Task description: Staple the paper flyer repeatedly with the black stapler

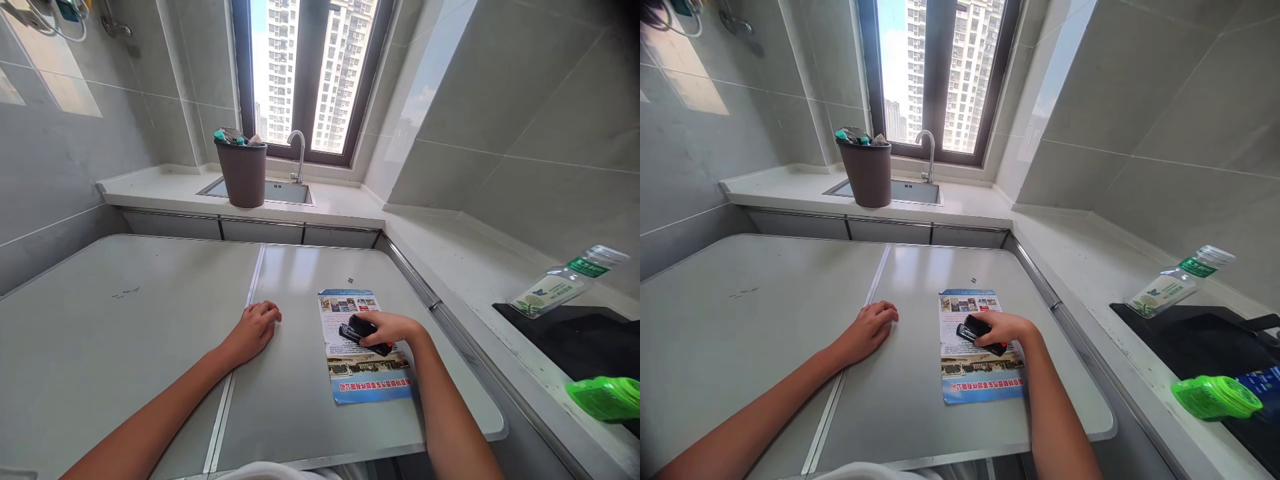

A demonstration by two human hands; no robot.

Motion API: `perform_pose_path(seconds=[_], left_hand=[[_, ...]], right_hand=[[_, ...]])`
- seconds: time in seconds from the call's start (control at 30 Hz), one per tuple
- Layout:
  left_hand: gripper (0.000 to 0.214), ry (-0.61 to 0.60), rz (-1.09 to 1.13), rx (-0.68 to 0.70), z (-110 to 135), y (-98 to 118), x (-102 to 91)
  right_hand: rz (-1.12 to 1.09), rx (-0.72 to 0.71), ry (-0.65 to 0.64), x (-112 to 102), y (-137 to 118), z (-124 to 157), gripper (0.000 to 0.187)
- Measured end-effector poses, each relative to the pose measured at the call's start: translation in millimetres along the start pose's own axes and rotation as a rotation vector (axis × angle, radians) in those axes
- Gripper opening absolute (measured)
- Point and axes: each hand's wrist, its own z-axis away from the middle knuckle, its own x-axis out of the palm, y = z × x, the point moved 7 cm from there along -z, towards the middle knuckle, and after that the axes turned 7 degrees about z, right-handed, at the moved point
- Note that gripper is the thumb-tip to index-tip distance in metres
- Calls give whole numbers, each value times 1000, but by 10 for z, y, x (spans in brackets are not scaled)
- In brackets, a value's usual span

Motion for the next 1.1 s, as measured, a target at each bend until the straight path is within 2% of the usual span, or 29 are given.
perform_pose_path(seconds=[0.13, 0.2, 0.3, 0.33, 0.37, 0.5, 0.6, 0.67, 0.8, 0.97, 1.1], left_hand=[[27, 5, 14, -10, -11, 0, -7], [26, 13, 23, -12, -13, -1, -13], [26, 18, 21, -12, -9, -12, -9], [26, 19, 18, -14, -8, -16, -7], [26, 18, 15, -17, -8, -19, -7], [23, 22, 26, -25, -24, -17, -37], [24, 55, 47, -53, -42, -41, -90], [24, 75, 55, -63, -51, -63, -114], [21, 146, 71, -86, -61, -120, -185], [21, 349, 108, -173, -44, -300, -387], [20, 415, 106, -225, -20, -464, -443]], right_hand=[[-42, -64, 56, -55, 67, -12, 48], [-43, -37, 255, -171, 171, -86, 45], [91, 101, 702, -352, 325, -212, 41], [159, 129, 787, -353, 342, -276, 41], [220, 146, 811, -320, 354, -365, 44], [303, 228, 623, -85, 490, -746, 75], [311, 246, 517, 2, 501, -926, 80], [320, 232, 502, 11, 387, -1046, 80], [307, 166, 516, 38, -126, -1402, 81], [263, 4, 513, 124, -939, -1917, 84], [225, -13, 519, 136, -1235, -2120, 82]])
